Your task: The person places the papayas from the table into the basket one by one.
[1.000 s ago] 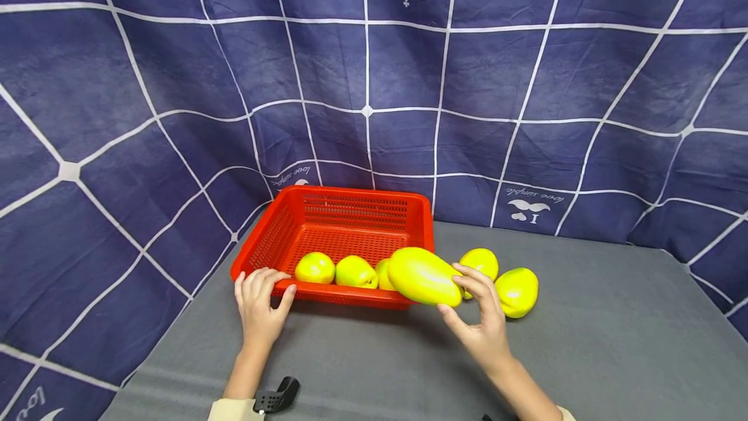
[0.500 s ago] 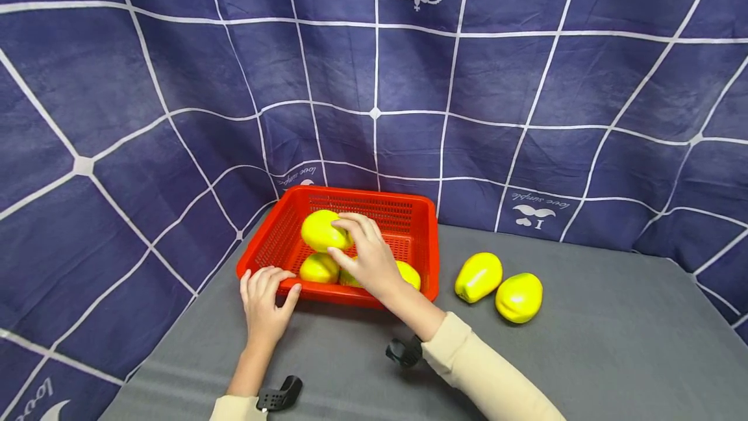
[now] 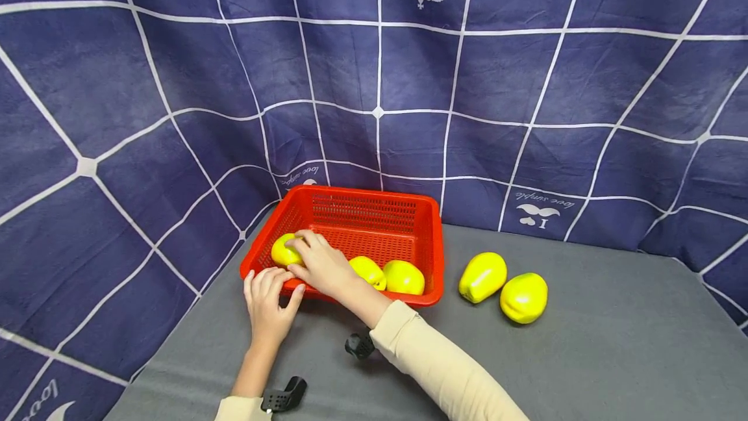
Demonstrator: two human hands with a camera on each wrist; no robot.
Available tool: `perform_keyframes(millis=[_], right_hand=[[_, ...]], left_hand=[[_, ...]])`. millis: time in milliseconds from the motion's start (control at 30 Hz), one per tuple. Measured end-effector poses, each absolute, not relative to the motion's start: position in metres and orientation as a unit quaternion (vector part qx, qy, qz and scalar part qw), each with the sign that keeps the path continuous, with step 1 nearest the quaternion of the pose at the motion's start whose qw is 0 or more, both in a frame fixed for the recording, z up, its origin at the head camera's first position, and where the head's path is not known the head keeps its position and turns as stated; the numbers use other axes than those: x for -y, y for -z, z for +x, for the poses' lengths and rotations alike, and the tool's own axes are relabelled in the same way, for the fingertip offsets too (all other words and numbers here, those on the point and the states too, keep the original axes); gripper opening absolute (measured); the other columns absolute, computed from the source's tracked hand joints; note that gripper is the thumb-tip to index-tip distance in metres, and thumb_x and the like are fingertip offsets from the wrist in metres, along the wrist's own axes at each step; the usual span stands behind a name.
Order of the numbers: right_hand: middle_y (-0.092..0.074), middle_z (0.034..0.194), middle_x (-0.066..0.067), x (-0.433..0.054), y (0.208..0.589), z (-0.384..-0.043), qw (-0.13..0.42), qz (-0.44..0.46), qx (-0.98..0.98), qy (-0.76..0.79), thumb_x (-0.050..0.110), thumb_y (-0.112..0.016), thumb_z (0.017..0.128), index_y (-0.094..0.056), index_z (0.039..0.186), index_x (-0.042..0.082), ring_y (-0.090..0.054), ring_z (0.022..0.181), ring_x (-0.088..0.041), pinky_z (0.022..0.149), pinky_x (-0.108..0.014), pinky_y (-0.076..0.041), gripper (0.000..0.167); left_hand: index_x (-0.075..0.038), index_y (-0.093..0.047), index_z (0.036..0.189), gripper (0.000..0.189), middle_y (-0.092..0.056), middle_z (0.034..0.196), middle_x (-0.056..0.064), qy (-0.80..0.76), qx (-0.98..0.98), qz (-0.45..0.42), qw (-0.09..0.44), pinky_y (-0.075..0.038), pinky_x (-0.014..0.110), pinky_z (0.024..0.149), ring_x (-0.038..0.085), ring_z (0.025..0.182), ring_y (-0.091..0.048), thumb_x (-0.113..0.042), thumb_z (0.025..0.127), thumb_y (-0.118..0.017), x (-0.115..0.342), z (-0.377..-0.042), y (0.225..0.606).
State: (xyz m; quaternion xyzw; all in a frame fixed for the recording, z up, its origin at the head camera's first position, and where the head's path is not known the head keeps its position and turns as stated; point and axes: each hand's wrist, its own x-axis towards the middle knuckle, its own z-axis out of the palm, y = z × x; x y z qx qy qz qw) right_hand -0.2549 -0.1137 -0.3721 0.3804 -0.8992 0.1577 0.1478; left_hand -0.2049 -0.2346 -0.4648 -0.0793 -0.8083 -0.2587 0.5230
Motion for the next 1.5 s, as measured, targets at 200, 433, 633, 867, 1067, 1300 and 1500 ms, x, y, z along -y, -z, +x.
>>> perform_keyframes(millis=[200,433,633,867,1067,1300,1500], right_hand=[[-0.052,0.127,0.006,0.115,0.376,-0.251,0.071,0.402,0.9,-0.149,0.029,-0.051,0.09,-0.047,0.131,0.026,-0.054,0.112,-0.01,0.083,-0.027,-0.05,0.041],[-0.052,0.131,0.004,0.101,0.373,-0.249,0.053,0.431,0.887,-0.156,0.028,-0.047,0.092,-0.044,0.133,0.02,-0.048,0.121,-0.01,0.105,-0.03,-0.034,0.041],[-0.052,0.129,0.002,0.074,0.367,-0.244,0.079,0.424,0.884,-0.183,0.028,-0.05,0.09,-0.047,0.13,0.021,-0.048,0.12,-0.015,0.104,-0.034,-0.034,0.041],[-0.055,0.123,0.004,0.024,0.362,-0.234,0.127,0.39,0.869,-0.278,0.024,-0.053,0.089,-0.054,0.122,0.021,-0.049,0.117,-0.015,0.101,-0.039,-0.034,0.034],[-0.06,0.112,0.005,-0.025,0.365,-0.219,0.197,0.35,0.854,-0.33,0.019,-0.057,0.086,-0.06,0.114,0.021,-0.053,0.11,-0.014,0.098,-0.039,-0.036,0.027],[-0.063,0.102,0.003,-0.087,0.388,-0.203,0.289,0.296,0.842,-0.345,0.007,-0.063,0.08,-0.064,0.104,0.017,-0.056,0.1,-0.016,0.091,-0.034,-0.036,0.026],[-0.064,0.096,-0.002,-0.136,0.408,-0.196,0.347,0.223,0.839,-0.354,-0.004,-0.063,0.076,-0.065,0.1,0.012,-0.054,0.094,-0.014,0.089,-0.022,-0.032,0.028]], left_hand=[[-0.005,-0.063,0.084,0.052,-0.061,0.087,0.012,0.25,0.806,-0.079,0.531,-0.019,0.053,0.101,0.031,0.095,-0.048,-0.053,0.089,-0.043,0.235,-0.2,0.467],[-0.007,-0.063,0.084,0.05,-0.06,0.086,0.012,0.251,0.804,-0.083,0.533,-0.019,0.051,0.102,0.03,0.095,-0.048,-0.053,0.088,-0.045,0.235,-0.203,0.464],[-0.009,-0.063,0.083,0.047,-0.06,0.086,0.01,0.255,0.805,-0.087,0.528,-0.018,0.053,0.102,0.029,0.096,-0.048,-0.052,0.088,-0.045,0.236,-0.203,0.464],[-0.009,-0.063,0.083,0.046,-0.059,0.086,0.011,0.261,0.808,-0.087,0.52,-0.016,0.052,0.104,0.029,0.097,-0.048,-0.052,0.088,-0.046,0.238,-0.204,0.466],[-0.009,-0.063,0.083,0.046,-0.06,0.086,0.01,0.267,0.806,-0.084,0.521,-0.015,0.052,0.105,0.03,0.097,-0.048,-0.052,0.088,-0.047,0.238,-0.204,0.467],[-0.009,-0.063,0.083,0.047,-0.06,0.086,0.011,0.268,0.807,-0.083,0.52,-0.016,0.053,0.104,0.03,0.096,-0.048,-0.052,0.087,-0.046,0.236,-0.204,0.466],[-0.008,-0.063,0.084,0.047,-0.06,0.087,0.012,0.27,0.809,-0.081,0.516,-0.015,0.052,0.105,0.03,0.097,-0.047,-0.052,0.088,-0.046,0.235,-0.203,0.466]])
